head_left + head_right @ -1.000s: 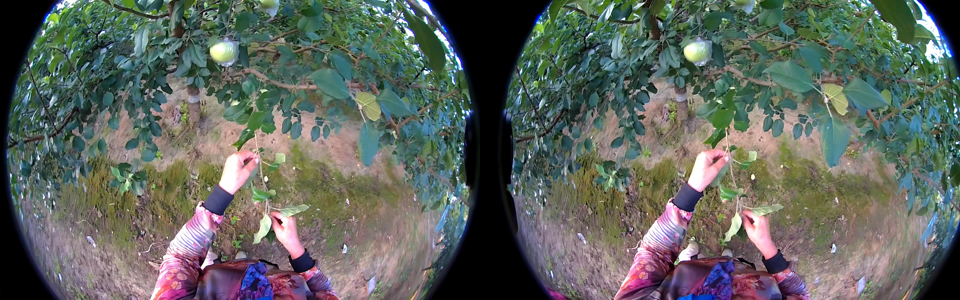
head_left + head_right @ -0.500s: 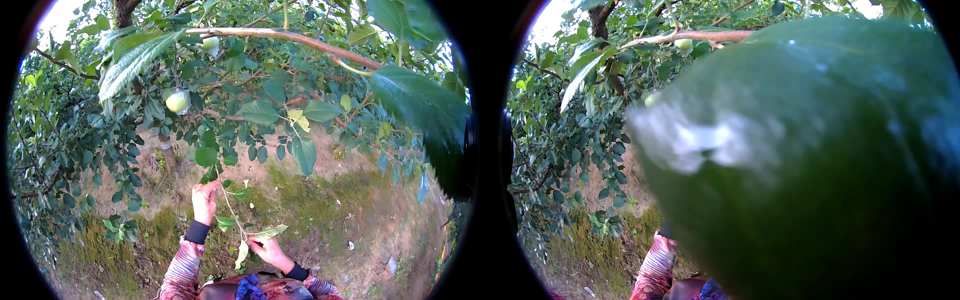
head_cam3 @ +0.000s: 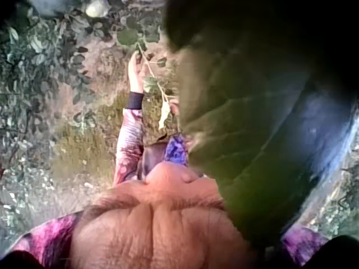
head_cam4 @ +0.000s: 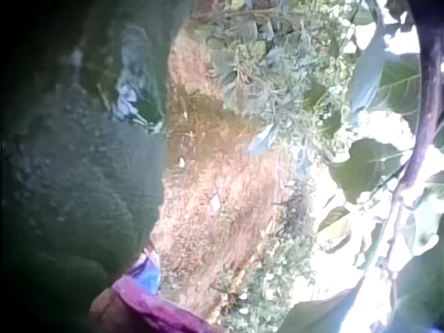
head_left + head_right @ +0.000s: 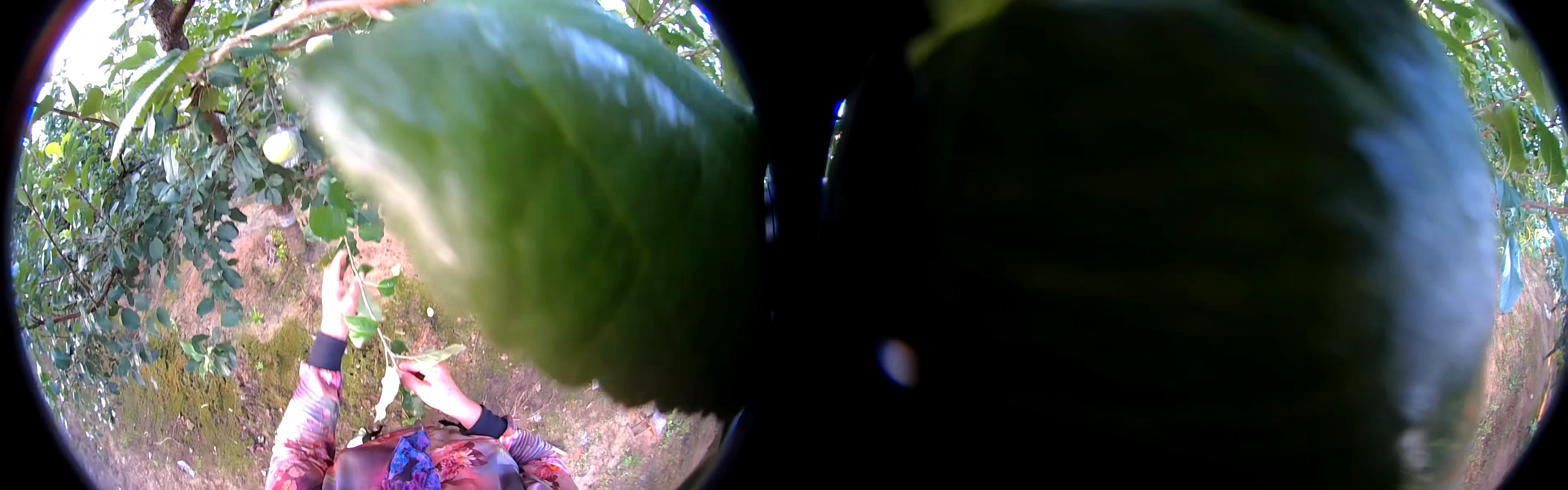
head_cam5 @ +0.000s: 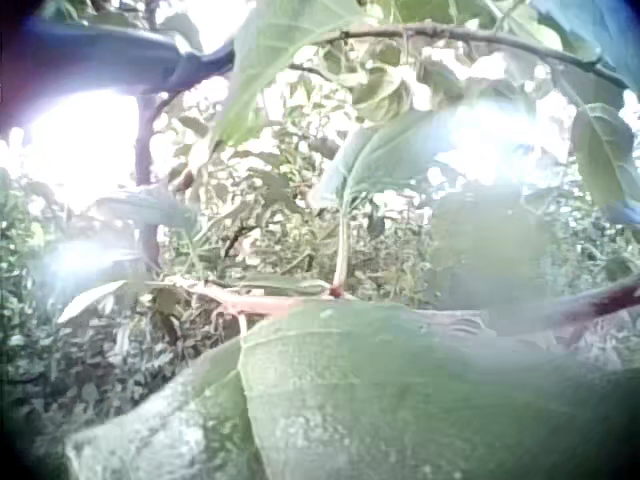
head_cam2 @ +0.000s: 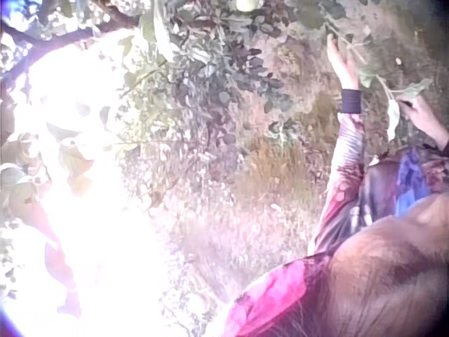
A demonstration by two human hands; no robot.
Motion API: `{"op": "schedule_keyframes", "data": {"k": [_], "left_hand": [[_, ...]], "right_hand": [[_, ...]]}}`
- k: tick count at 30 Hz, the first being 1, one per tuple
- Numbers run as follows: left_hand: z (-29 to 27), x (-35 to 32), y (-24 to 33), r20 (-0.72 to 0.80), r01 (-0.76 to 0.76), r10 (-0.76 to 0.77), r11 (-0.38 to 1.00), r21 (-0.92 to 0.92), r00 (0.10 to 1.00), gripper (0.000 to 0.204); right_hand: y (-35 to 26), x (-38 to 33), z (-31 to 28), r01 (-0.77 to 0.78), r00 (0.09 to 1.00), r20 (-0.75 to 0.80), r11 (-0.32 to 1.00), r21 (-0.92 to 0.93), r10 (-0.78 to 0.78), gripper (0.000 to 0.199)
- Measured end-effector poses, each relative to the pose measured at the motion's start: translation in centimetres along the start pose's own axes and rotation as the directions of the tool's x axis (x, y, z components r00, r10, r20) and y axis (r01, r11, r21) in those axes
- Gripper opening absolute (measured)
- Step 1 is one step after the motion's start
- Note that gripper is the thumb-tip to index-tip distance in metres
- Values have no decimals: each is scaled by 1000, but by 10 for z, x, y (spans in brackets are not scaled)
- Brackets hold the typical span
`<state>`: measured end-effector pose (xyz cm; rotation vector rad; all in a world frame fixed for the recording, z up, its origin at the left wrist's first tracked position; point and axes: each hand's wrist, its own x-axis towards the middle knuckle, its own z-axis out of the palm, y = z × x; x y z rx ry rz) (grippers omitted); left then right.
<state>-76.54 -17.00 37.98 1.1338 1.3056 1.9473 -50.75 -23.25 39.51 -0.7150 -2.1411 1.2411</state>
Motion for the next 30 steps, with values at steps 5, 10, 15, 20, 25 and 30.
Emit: {"op": "schedule_keyframes", "data": {"k": [5,10,15,20,25,30], "left_hand": [[11,30,-11,68,20,-4,972,-236,998,18],[34,9,-14,29,36,-28,942,-334,999,20],[38,-16,-4,-101,54,-97,931,-362,990,20],[23,-26,-16,-119,71,-118,937,-343,986,23],[16,-38,4,-190,-11,-38,967,-254,981,23],[17,-46,-3,-200,11,-65,965,-262,978,18]], "right_hand": [[-8,1,-12,49,999,25,998,-49,-47,12],[-21,-4,-34,-40,999,17,999,26,40,9],[-7,-4,-37,-98,995,50,983,155,91,12],[9,-7,-31,-120,988,123,967,225,94,13],[-1,-5,-26,-103,982,169,990,97,85,12],[9,-7,-17,-63,989,141,988,139,43,11]]}}
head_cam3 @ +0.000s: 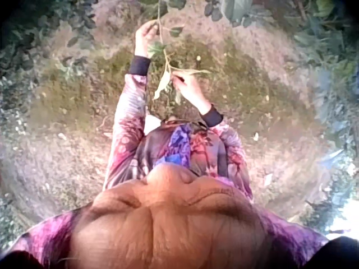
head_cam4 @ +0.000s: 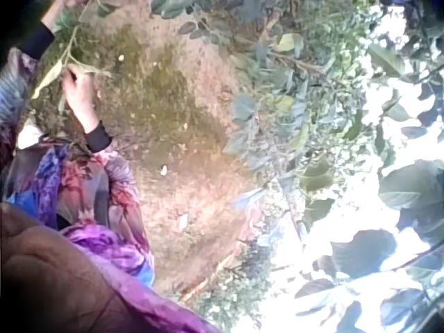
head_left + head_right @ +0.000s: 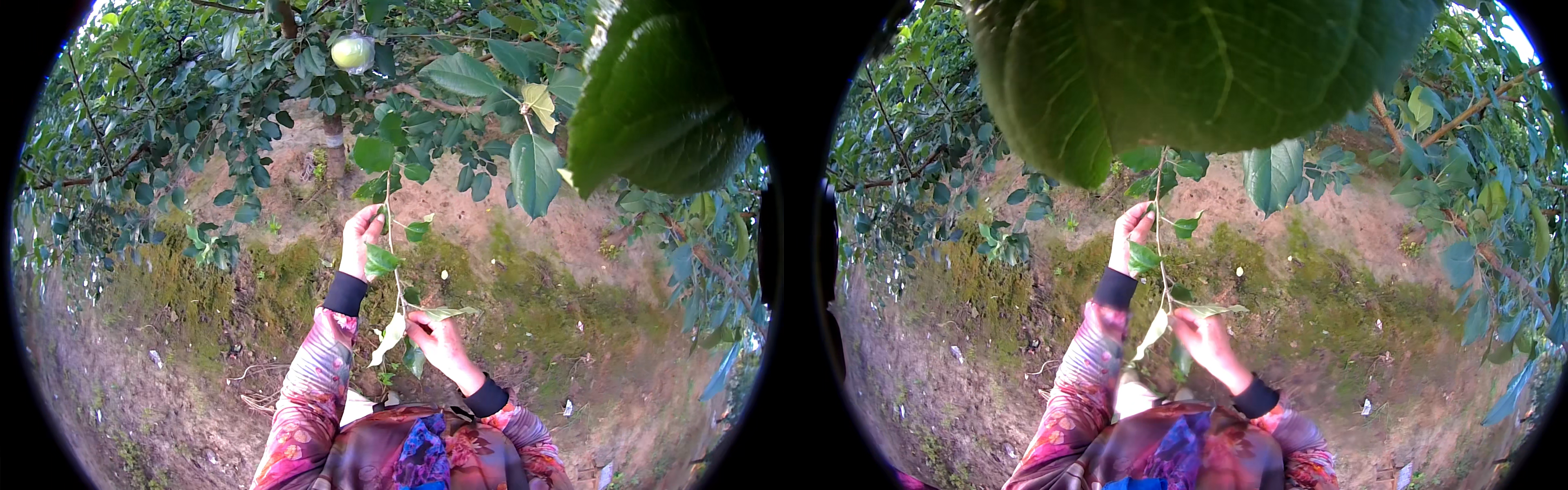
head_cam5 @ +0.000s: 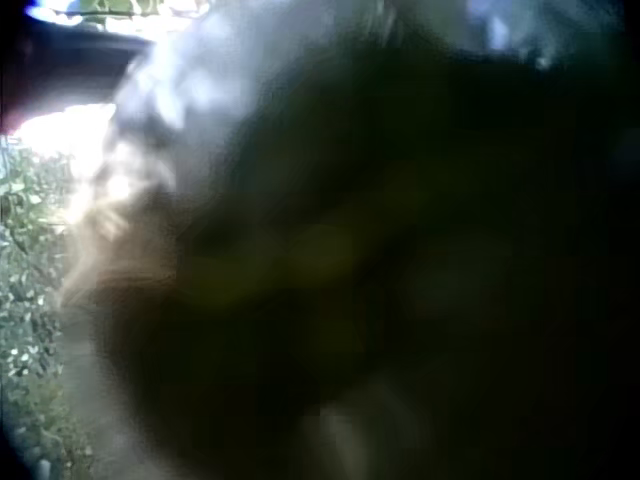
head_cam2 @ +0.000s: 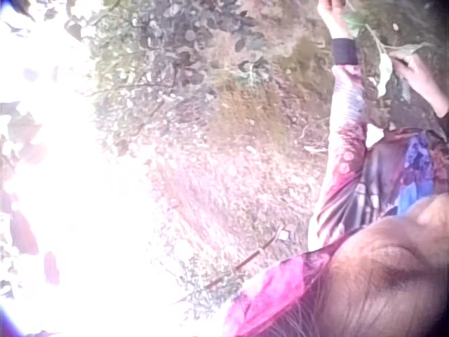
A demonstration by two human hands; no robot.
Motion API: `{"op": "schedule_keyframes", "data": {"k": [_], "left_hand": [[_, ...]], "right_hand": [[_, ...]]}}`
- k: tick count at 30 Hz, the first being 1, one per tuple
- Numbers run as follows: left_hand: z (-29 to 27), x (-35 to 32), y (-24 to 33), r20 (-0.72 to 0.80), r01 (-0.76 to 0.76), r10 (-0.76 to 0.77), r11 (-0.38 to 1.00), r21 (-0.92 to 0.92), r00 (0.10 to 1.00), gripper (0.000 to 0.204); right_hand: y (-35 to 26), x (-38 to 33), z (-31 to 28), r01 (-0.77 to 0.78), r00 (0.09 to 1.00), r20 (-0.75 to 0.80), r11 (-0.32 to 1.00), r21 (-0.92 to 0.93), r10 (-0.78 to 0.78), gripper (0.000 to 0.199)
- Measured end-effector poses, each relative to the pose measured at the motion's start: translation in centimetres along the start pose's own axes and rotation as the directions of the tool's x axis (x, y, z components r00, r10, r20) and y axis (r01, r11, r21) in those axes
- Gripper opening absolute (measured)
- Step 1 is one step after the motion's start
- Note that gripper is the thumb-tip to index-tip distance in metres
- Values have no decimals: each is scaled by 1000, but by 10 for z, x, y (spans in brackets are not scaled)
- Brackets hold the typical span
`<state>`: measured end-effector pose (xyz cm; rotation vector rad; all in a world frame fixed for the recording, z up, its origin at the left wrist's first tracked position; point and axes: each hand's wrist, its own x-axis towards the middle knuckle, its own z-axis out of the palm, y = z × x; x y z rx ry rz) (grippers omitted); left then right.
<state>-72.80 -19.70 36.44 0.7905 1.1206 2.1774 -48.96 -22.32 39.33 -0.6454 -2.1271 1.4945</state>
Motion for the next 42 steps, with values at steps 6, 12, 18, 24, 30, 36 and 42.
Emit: {"op": "schedule_keyframes", "data": {"k": [6,12,18,24,30,36,42], "left_hand": [[2,-10,7,2,35,-35,999,-37,999,17],[13,-23,28,-87,137,-132,989,54,987,16],[5,-35,17,-90,-1,21,976,216,996,13],[-83,-73,40,-76,-74,238,564,822,968,31],[-230,-48,119,-113,84,593,77,994,797,33],[-354,-30,130,-154,234,510,-96,968,846,51],[-396,-58,102,-307,260,279,193,946,910,40]], "right_hand": [[4,3,-1,66,998,-12,992,-108,-67,10],[22,2,-12,18,1000,-22,998,-68,-20,15],[27,-1,-23,-107,990,-64,969,221,124,13],[32,3,-35,-128,977,-136,965,227,161,10],[23,12,-9,-207,947,-182,935,289,266,10],[13,25,42,-251,930,-209,937,242,303,14],[46,28,68,-284,901,-327,958,47,283,13]]}}
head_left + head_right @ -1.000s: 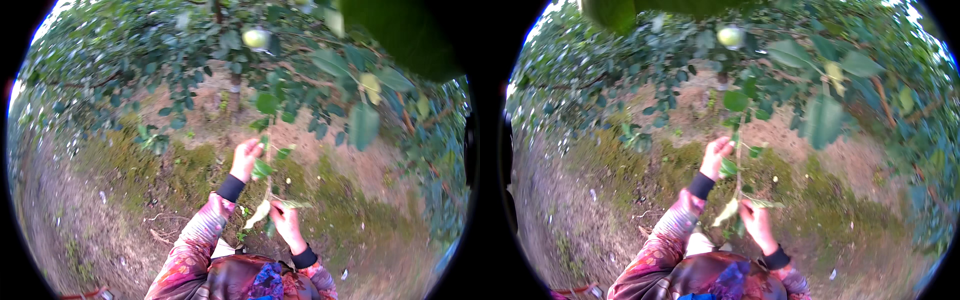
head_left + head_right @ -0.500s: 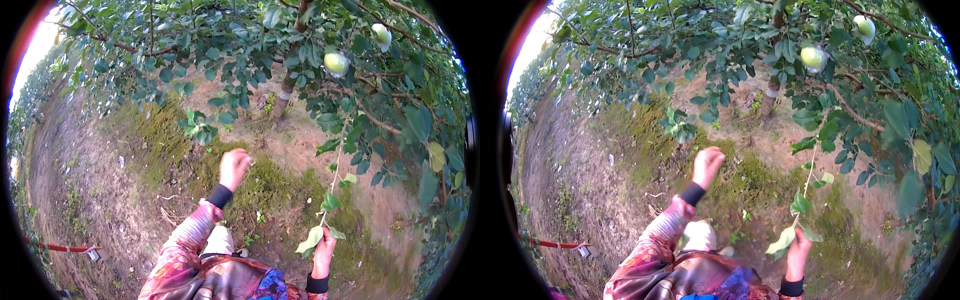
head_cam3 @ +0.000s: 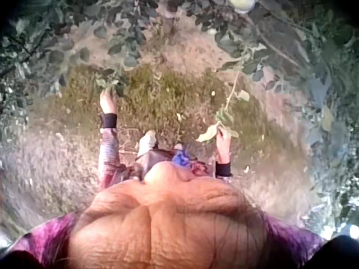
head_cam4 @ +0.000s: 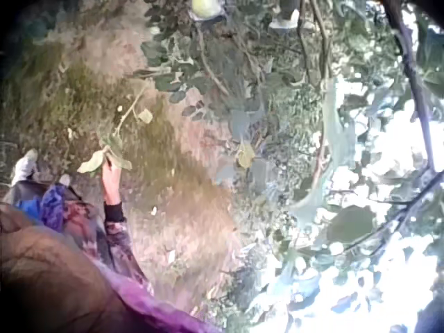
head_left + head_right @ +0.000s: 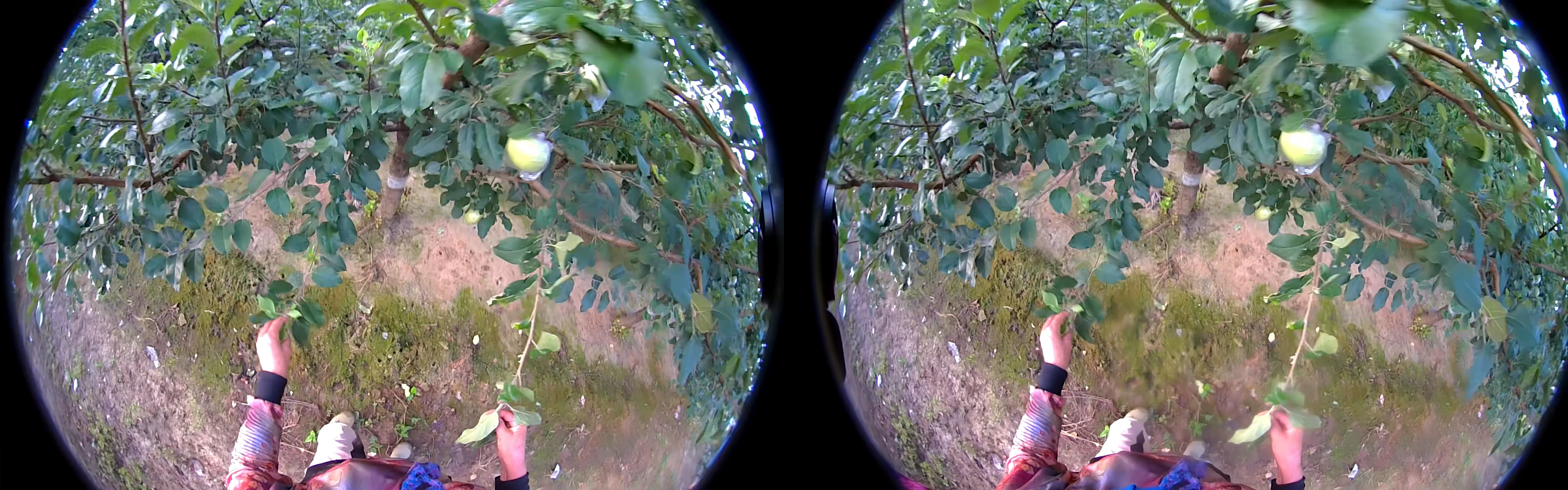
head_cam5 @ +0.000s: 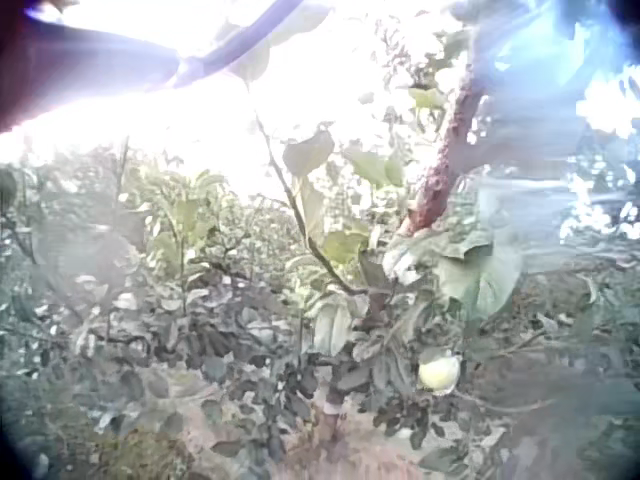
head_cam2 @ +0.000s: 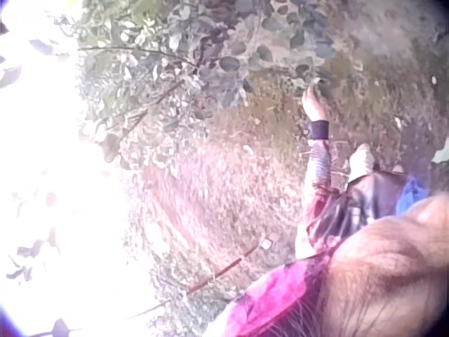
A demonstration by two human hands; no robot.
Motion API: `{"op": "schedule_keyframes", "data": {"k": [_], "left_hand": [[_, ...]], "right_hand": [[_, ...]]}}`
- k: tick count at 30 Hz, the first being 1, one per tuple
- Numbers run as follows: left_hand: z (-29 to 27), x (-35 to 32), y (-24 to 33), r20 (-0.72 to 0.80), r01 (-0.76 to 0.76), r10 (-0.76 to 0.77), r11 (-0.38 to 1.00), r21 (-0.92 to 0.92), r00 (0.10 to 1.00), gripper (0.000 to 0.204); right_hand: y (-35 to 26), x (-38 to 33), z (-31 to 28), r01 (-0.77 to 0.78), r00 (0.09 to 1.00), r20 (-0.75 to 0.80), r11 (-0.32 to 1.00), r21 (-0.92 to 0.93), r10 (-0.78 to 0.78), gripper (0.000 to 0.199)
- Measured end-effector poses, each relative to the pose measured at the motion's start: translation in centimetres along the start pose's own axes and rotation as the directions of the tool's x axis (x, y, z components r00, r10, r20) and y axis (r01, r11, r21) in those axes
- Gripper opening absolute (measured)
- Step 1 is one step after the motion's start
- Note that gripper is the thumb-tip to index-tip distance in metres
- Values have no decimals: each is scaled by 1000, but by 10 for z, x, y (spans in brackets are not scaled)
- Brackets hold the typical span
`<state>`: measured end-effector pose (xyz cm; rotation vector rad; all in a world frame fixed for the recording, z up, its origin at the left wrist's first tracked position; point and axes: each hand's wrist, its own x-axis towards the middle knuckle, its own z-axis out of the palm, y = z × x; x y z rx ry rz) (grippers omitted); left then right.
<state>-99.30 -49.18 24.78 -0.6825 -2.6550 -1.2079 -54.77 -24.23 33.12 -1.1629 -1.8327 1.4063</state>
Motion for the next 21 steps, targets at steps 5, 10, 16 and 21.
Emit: {"op": "schedule_keyframes", "data": {"k": [5,10,16,21], "left_hand": [[32,-27,-4,164,-50,65,994,-98,984,20],[44,-53,1,241,0,29,993,-122,970,26],[42,-76,49,228,42,20,963,-265,973,29],[58,-117,131,519,140,198,829,-541,832,19]], "right_hand": [[45,-12,-2,-68,990,-126,994,-87,56,14],[20,-13,10,-272,956,-87,959,82,279,16],[54,-15,24,-225,973,-40,972,61,228,20],[54,-5,79,213,977,69,961,-178,-204,12]]}}
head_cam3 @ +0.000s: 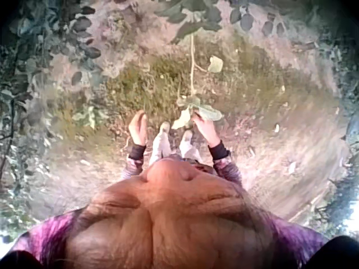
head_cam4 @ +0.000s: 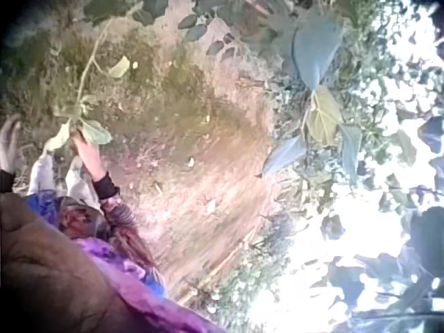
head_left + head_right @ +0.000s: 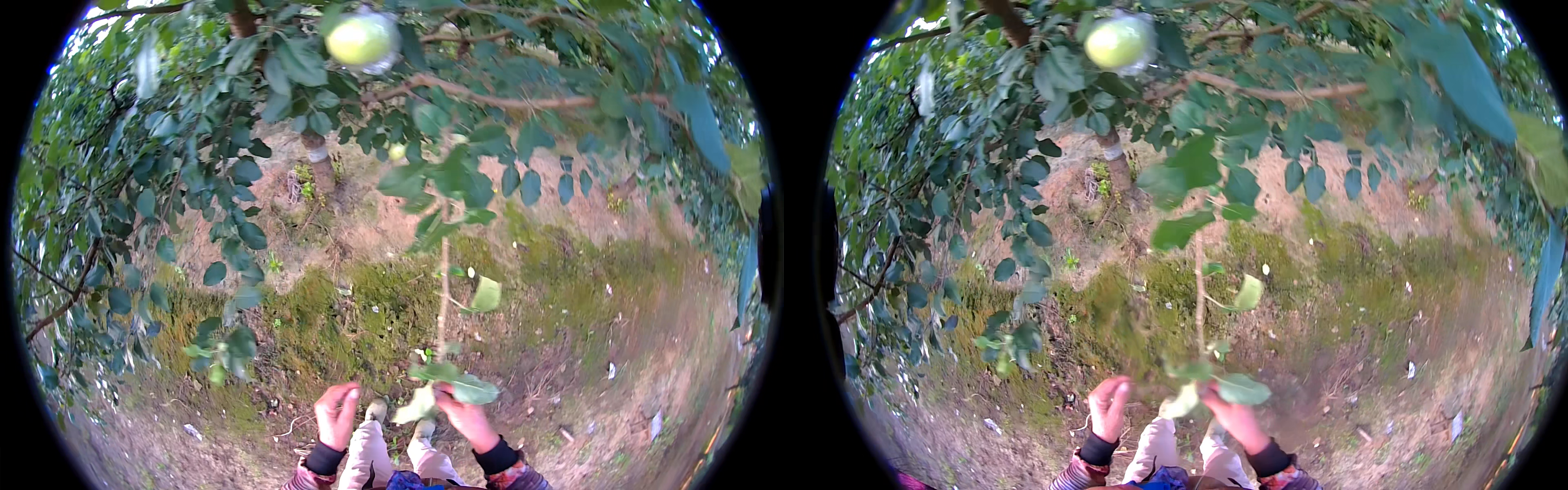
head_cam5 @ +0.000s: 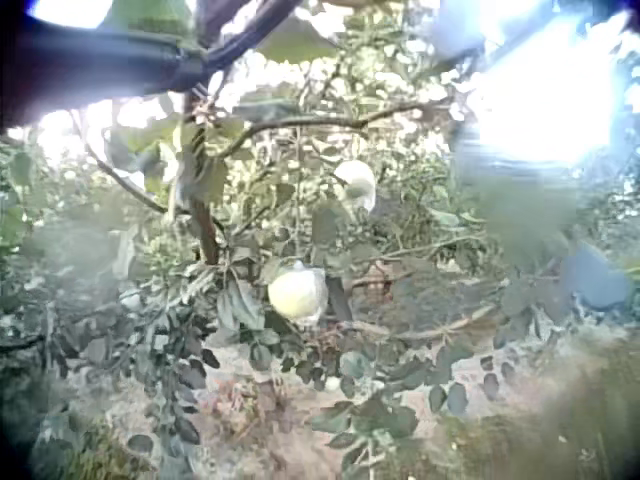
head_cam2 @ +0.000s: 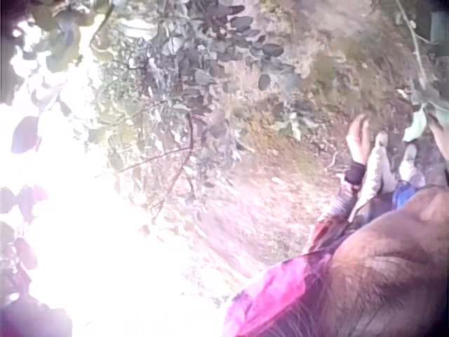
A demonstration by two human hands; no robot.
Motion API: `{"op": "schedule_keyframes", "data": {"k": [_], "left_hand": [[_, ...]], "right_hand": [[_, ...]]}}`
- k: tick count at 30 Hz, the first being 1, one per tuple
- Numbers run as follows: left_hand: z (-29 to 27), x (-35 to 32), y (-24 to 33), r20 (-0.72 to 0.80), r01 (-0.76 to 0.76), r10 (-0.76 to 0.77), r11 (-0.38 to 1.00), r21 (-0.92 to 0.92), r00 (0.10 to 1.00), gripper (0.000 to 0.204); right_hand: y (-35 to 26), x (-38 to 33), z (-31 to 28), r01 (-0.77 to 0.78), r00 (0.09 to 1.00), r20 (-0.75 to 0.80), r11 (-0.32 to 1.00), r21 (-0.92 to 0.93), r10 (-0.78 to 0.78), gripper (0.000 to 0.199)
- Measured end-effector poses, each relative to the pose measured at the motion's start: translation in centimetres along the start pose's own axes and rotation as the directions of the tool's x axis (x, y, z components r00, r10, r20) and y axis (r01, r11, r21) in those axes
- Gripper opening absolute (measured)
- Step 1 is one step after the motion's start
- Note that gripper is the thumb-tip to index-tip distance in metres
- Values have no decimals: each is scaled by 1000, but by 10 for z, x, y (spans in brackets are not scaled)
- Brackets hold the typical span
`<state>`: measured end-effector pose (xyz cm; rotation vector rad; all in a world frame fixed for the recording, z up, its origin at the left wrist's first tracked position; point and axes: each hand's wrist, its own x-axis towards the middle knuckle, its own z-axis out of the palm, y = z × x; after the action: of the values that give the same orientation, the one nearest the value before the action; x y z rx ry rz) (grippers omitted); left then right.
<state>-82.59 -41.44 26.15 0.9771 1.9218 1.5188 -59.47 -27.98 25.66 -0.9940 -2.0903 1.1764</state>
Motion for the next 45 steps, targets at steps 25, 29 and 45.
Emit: {"op": "schedule_keyframes", "data": {"k": [25,29,45], "left_hand": [[103,14,110,276,259,-159,889,-378,948,9],[97,14,112,279,183,-81,913,-363,957,6],[79,-7,149,205,19,53,943,-333,977,13]], "right_hand": [[-18,-17,-19,4,999,-45,851,524,23,37],[-24,-38,-33,-183,981,63,763,620,185,29],[-27,-103,-80,-334,939,66,846,416,338,19]]}}
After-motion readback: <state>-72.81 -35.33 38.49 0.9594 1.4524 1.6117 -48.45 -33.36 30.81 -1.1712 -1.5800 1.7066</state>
